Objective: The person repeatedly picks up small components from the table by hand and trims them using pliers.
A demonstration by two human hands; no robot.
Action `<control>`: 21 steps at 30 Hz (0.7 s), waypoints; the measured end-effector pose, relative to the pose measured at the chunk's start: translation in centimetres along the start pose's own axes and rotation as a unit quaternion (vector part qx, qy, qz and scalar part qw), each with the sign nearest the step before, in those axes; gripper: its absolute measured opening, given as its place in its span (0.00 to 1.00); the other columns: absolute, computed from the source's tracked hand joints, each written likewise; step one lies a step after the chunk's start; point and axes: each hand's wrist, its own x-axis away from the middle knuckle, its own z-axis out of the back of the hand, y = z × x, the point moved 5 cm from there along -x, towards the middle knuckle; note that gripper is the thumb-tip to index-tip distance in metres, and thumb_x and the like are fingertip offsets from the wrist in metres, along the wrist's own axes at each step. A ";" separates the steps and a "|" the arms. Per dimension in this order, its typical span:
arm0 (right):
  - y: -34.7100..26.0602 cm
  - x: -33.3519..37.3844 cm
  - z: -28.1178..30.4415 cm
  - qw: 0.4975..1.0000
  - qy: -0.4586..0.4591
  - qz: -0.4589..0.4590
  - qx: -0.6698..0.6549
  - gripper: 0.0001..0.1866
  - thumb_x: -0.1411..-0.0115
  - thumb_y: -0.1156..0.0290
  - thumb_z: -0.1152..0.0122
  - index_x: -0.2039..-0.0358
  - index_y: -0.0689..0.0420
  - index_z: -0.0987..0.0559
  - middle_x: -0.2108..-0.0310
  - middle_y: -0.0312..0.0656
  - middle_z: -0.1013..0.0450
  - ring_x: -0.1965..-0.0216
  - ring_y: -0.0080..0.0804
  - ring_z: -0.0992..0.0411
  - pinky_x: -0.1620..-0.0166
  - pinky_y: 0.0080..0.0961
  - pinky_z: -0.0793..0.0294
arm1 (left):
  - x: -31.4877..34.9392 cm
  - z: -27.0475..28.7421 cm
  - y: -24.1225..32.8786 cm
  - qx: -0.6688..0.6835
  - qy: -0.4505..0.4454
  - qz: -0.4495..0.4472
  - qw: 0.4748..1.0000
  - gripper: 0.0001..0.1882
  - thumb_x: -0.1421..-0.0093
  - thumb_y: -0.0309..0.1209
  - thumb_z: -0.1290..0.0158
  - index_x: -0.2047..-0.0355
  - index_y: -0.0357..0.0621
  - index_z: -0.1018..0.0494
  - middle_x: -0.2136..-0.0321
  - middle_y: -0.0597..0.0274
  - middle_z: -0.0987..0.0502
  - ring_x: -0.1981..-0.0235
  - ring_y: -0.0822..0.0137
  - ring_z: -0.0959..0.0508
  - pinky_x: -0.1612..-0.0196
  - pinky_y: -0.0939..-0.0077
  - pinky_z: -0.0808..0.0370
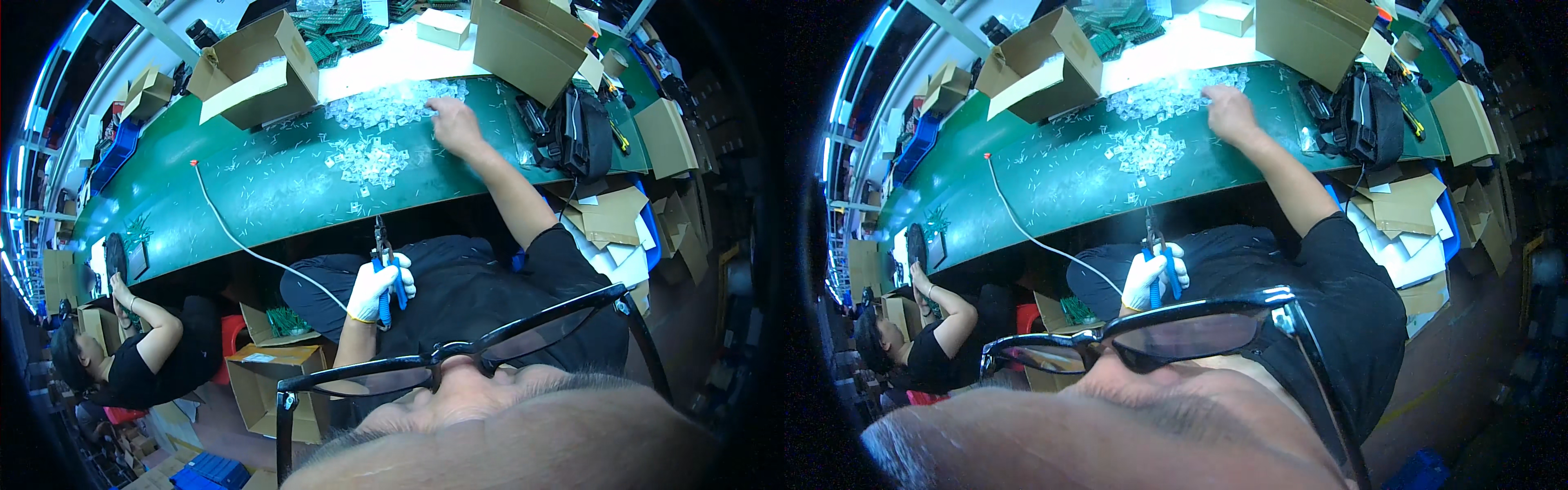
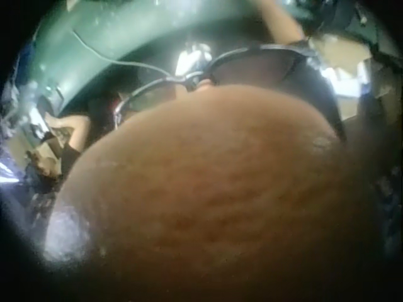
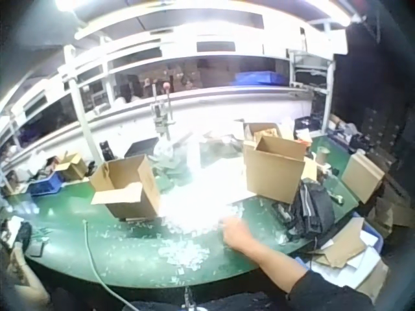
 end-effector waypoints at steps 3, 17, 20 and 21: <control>4.0 -0.3 0.4 0.998 0.001 -0.044 0.043 0.15 0.40 0.75 0.35 0.52 0.55 0.16 0.53 0.49 0.17 0.48 0.52 0.21 0.44 0.47 0.21 | -0.5 -0.1 0.0 -0.005 -0.005 0.011 1.000 0.19 0.31 0.33 0.39 0.47 0.31 0.24 0.66 0.53 0.16 0.67 0.60 0.14 0.60 0.63 0.14; -4.9 6.2 -0.4 0.803 -0.144 -0.163 -0.555 0.13 0.37 0.80 0.29 0.53 0.59 0.20 0.58 0.35 0.20 0.56 0.24 0.21 0.54 0.26 0.19 | -1.4 -0.3 1.5 -0.047 -0.027 -0.010 0.998 0.31 0.33 0.42 0.35 0.41 0.29 0.29 0.60 0.48 0.17 0.61 0.56 0.14 0.54 0.59 0.16; -8.8 8.5 -0.4 0.699 -0.219 -0.210 -0.647 0.15 0.38 0.81 0.27 0.53 0.56 0.20 0.57 0.35 0.20 0.54 0.23 0.21 0.50 0.24 0.20 | -2.4 -0.3 1.7 -0.056 -0.031 -0.004 0.998 0.34 0.35 0.45 0.33 0.41 0.28 0.29 0.60 0.48 0.17 0.61 0.57 0.14 0.53 0.60 0.16; -9.3 9.0 -0.8 0.701 -0.215 -0.218 -0.644 0.16 0.39 0.83 0.27 0.52 0.58 0.20 0.56 0.37 0.19 0.54 0.24 0.20 0.49 0.24 0.18 | -2.4 -0.3 1.8 -0.056 -0.027 -0.004 0.998 0.34 0.35 0.45 0.33 0.41 0.28 0.29 0.60 0.48 0.17 0.61 0.57 0.14 0.53 0.60 0.16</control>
